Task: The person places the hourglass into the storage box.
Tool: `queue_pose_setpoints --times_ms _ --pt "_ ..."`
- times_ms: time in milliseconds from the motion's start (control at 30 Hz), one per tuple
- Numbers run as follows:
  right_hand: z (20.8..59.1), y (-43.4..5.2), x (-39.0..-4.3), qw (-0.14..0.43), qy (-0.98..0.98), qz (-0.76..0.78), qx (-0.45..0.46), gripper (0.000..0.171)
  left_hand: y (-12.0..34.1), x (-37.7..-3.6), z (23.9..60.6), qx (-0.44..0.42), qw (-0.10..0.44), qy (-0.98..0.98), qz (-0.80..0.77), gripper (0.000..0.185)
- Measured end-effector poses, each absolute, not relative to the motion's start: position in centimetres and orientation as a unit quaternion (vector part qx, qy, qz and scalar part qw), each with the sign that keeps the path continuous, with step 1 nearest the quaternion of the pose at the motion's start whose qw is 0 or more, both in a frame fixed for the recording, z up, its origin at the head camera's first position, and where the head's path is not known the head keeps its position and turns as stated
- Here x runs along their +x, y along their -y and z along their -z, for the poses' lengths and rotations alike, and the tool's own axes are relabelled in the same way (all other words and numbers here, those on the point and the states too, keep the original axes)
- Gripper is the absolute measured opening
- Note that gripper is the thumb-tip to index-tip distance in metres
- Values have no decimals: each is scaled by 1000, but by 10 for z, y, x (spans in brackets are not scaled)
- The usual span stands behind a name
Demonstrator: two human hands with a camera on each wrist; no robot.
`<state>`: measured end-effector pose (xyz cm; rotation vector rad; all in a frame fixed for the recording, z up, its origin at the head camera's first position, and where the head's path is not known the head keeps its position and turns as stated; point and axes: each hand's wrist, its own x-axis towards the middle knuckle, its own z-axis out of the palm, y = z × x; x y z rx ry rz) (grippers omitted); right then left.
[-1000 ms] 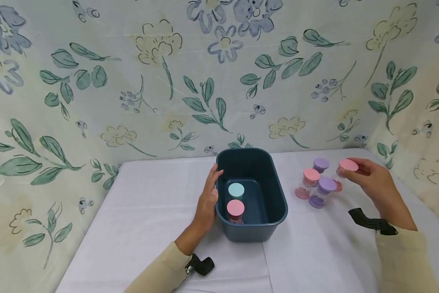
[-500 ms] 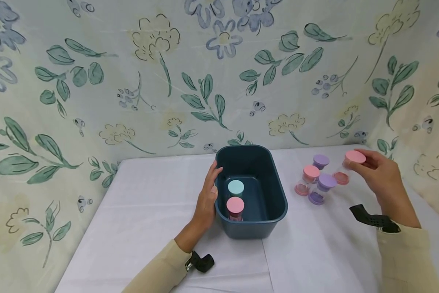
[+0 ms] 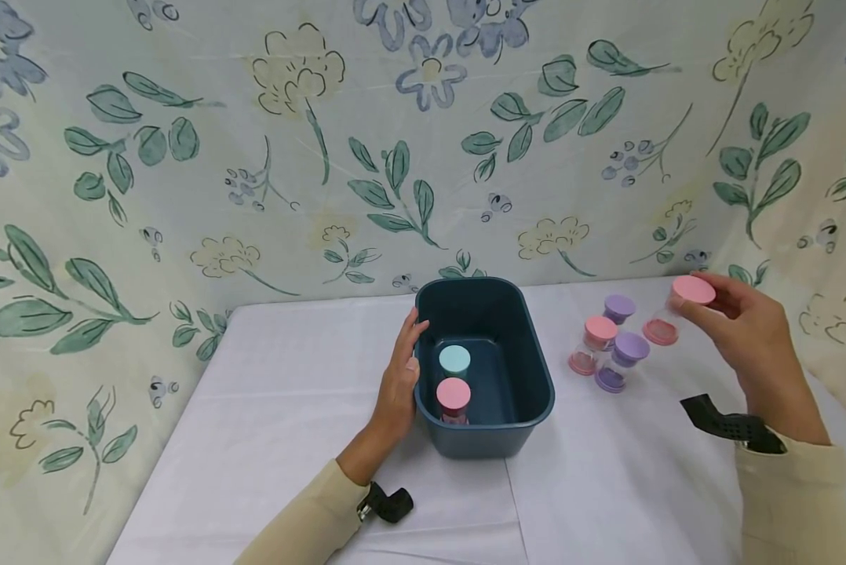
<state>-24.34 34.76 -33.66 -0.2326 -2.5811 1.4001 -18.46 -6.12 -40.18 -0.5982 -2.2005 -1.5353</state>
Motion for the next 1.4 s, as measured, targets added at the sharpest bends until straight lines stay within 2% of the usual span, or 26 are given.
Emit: queue_pose_setpoints --times_ms 133,333,500,667,1400 --pt "334 -344 -240 98 868 -480 -77 75 62 -187 406 -216 196 785 547 54" --pt "330 -336 -234 103 870 -477 -66 75 66 -204 434 -220 208 785 541 54" --pt "327 -326 -229 105 872 -476 -45 72 70 -208 445 -222 217 778 546 54" --pt "325 -322 -222 96 880 -464 -29 70 69 -207 447 -228 215 775 549 54" --pt "320 -289 -222 131 863 -487 41 63 72 -209 445 -241 222 779 535 55"
